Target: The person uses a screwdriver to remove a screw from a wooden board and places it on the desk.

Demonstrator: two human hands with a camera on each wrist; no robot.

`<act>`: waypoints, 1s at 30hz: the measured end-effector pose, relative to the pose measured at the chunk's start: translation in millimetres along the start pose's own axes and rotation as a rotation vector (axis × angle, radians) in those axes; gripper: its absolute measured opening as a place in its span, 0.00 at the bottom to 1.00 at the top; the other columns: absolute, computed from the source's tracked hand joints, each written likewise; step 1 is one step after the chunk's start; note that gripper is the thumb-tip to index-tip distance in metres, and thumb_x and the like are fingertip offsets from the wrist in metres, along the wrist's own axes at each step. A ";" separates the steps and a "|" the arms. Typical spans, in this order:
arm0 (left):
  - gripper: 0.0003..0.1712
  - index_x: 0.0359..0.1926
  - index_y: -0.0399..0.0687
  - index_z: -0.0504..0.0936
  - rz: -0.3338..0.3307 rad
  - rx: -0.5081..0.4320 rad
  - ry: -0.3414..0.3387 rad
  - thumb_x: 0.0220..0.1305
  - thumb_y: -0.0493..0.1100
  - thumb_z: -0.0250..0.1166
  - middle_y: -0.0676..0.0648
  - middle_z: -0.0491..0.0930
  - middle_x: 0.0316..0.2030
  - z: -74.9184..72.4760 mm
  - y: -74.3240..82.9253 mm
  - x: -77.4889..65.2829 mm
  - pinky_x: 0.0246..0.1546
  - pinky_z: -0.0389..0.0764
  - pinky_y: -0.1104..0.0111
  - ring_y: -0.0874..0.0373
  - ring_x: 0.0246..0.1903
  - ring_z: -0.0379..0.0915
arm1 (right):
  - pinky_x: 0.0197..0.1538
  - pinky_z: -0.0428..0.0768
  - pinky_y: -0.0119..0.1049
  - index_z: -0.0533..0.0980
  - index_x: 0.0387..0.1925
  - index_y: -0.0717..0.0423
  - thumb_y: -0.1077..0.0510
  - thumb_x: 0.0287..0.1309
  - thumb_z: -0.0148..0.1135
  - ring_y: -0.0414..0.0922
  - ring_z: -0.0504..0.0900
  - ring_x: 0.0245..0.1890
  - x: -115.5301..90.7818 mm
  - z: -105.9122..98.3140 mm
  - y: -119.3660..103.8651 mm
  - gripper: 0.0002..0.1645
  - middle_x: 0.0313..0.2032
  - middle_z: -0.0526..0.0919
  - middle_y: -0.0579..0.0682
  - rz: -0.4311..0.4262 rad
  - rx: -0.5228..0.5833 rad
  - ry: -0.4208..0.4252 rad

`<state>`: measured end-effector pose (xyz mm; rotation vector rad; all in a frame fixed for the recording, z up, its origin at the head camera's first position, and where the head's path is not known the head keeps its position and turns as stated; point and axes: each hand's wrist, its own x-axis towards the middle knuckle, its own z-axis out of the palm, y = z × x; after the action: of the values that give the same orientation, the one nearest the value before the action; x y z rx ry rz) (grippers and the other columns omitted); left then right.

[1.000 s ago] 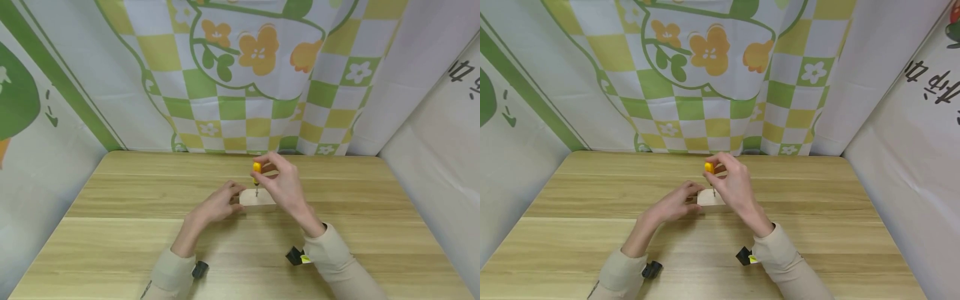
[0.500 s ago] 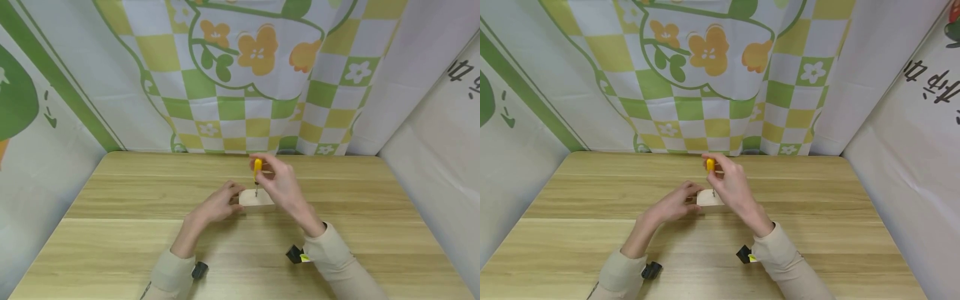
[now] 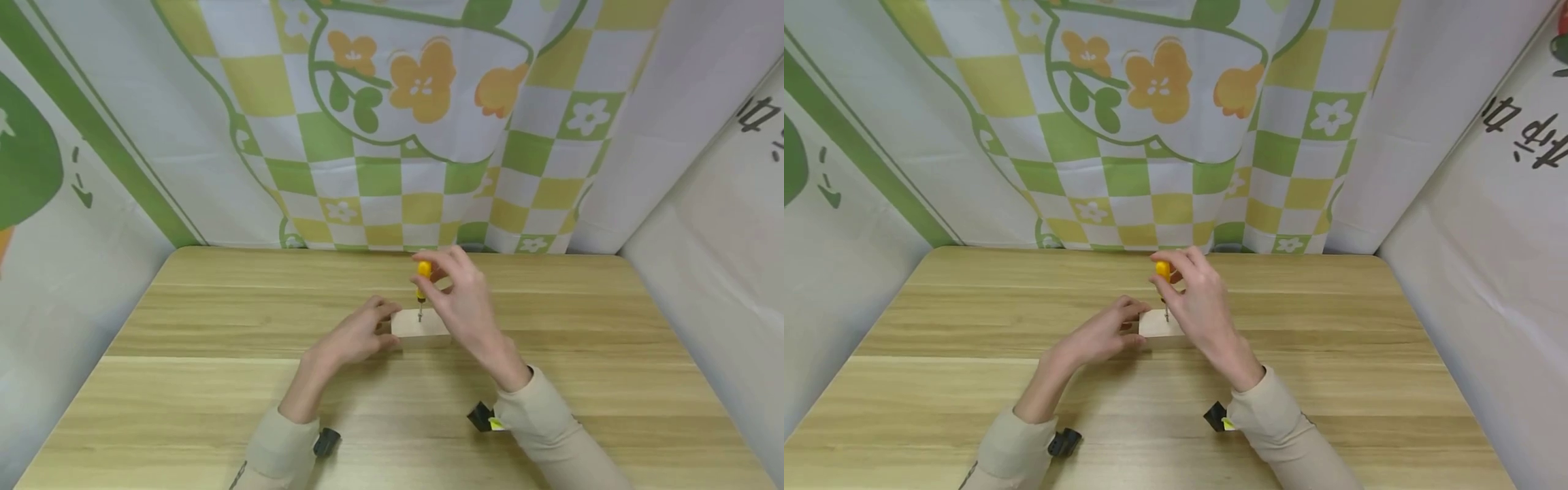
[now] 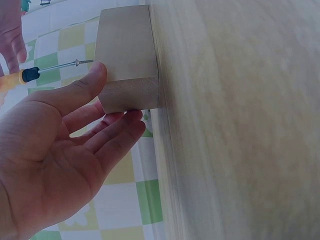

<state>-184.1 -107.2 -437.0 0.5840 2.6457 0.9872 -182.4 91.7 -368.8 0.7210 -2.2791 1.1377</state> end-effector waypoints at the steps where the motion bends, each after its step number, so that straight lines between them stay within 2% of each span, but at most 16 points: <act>1: 0.35 0.69 0.42 0.69 -0.001 -0.001 0.000 0.64 0.45 0.69 0.45 0.70 0.62 0.1 0.1 0.1 0.62 0.75 0.53 0.48 0.61 0.71 | 0.28 0.83 0.25 0.82 0.50 0.57 0.64 0.57 0.71 0.45 0.84 0.34 0.4 -0.4 -0.6 0.18 0.38 0.78 0.53 -0.004 -0.011 0.006; 12: 0.35 0.70 0.42 0.69 -0.004 0.001 0.004 0.65 0.44 0.68 0.45 0.71 0.61 -0.4 1.8 -0.8 0.63 0.75 0.53 0.48 0.60 0.72 | 0.37 0.86 0.27 0.82 0.50 0.63 0.69 0.55 0.70 0.48 0.86 0.37 1.4 -3.6 -4.7 0.19 0.37 0.80 0.55 0.007 0.037 -0.009; 19: 0.35 0.70 0.42 0.69 0.000 0.001 0.002 0.64 0.45 0.69 0.43 0.71 0.62 -0.7 2.3 -0.9 0.63 0.75 0.53 0.47 0.60 0.72 | 0.44 0.86 0.31 0.76 0.58 0.65 0.74 0.61 0.57 0.48 0.85 0.40 2.9 -7.9 -4.7 0.23 0.42 0.83 0.57 -0.017 0.011 -0.133; 25: 0.35 0.70 0.43 0.70 -0.005 0.005 0.010 0.64 0.45 0.69 0.43 0.70 0.62 -0.5 2.4 -0.2 0.64 0.74 0.53 0.47 0.61 0.71 | 0.51 0.85 0.34 0.73 0.62 0.61 0.72 0.65 0.55 0.49 0.84 0.48 6.3 -10.1 -5.1 0.24 0.50 0.82 0.57 -0.002 0.032 -0.236; 30: 0.34 0.69 0.42 0.70 -0.003 0.001 0.010 0.65 0.45 0.68 0.43 0.70 0.63 -0.1 2.9 0.0 0.64 0.74 0.53 0.47 0.62 0.71 | 0.53 0.84 0.36 0.75 0.61 0.60 0.66 0.66 0.61 0.47 0.80 0.48 5.7 -10.1 -7.5 0.23 0.51 0.77 0.55 -0.002 0.011 -0.231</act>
<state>-183.3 -105.3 -434.9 0.5769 2.6556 0.9901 -179.8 94.8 -355.6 0.9000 -2.4613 1.1165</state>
